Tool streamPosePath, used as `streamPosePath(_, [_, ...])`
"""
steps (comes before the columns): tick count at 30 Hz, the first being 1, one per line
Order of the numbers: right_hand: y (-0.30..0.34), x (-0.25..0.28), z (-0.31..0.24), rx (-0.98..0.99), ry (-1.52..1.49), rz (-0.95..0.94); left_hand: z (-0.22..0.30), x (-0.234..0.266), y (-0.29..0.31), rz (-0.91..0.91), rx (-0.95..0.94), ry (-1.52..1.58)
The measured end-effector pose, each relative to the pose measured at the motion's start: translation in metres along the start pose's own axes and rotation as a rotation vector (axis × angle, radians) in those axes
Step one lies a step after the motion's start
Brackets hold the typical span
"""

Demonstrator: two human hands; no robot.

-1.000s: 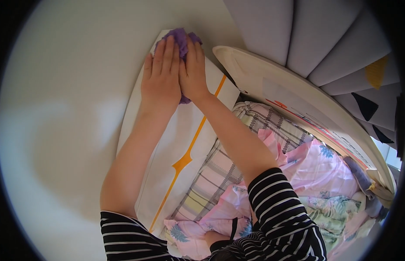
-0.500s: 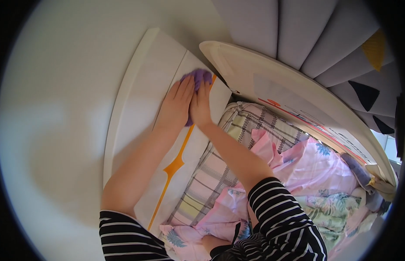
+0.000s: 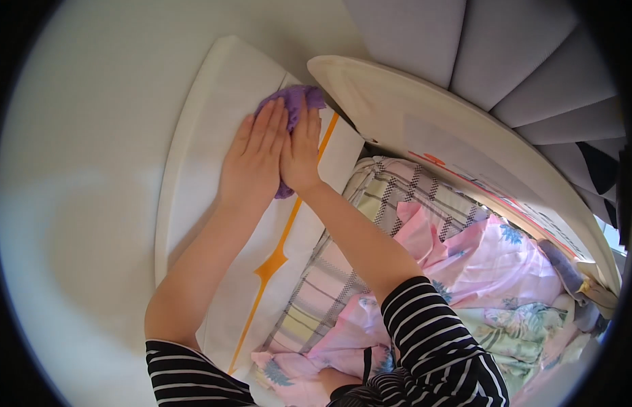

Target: Cleaning the headboard of a bed using a purple cloth.

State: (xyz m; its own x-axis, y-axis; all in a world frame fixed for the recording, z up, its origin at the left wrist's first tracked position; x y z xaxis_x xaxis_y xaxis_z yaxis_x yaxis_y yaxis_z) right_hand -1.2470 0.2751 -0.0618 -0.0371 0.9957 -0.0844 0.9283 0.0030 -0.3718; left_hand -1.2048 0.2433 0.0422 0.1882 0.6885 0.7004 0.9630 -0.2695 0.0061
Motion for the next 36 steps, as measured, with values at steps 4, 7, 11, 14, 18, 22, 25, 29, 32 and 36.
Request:
streamPosePath(4, [0.001,0.009,0.059,-0.171,0.011,0.054,0.032,-0.027,-0.028,-0.018,-0.111,-0.079])
streamPosePath(7, [0.000,0.017,0.079,-0.128,-0.056,0.066,0.051,-0.041,-0.041,-0.023,-0.125,-0.111])
streamPosePath(11, [0.003,0.022,0.079,-0.170,-0.138,0.018,0.060,-0.051,-0.037,-0.059,-0.123,-0.178])
streamPosePath(14, [0.024,0.009,0.059,-0.264,-0.400,-0.108,0.057,-0.054,-0.008,-0.169,-0.164,-0.207])
streamPosePath(18, [0.078,-0.005,0.021,-0.378,-0.269,-0.064,0.042,-0.030,0.054,-0.197,-0.152,-0.182])
streamPosePath(22, [0.086,-0.032,-0.040,-0.281,-0.194,-0.107,-0.003,0.006,0.109,-0.105,-0.032,-0.210])
streamPosePath(25, [0.066,-0.040,-0.077,-0.081,-0.136,-0.131,-0.028,0.029,0.121,-0.017,0.127,-0.121])
streamPosePath(29, [0.049,-0.050,-0.129,0.148,-0.069,-0.201,-0.055,0.047,0.143,0.093,0.311,0.000])
streamPosePath(32, [0.067,-0.059,-0.149,0.176,-0.061,-0.176,-0.066,0.055,0.178,0.229,0.423,0.241])
streamPosePath(36, [0.117,-0.083,-0.190,0.569,0.091,-0.377,-0.068,0.055,0.260,0.218,0.550,0.346])
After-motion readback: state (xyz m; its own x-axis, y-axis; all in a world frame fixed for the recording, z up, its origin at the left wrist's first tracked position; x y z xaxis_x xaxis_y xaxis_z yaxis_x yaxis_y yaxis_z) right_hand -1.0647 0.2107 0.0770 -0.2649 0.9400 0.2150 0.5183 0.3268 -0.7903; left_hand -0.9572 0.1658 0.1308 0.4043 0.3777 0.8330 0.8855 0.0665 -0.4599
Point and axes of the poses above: each hand's wrist, its own y-axis away from the middle knuckle, its own x-axis out of the back of the hand, z = x × y, the point moved 5 cm from there along -y, towards the middle knuckle, and after that the axes turned 4 degrees about -y, right-handed, at the moved point
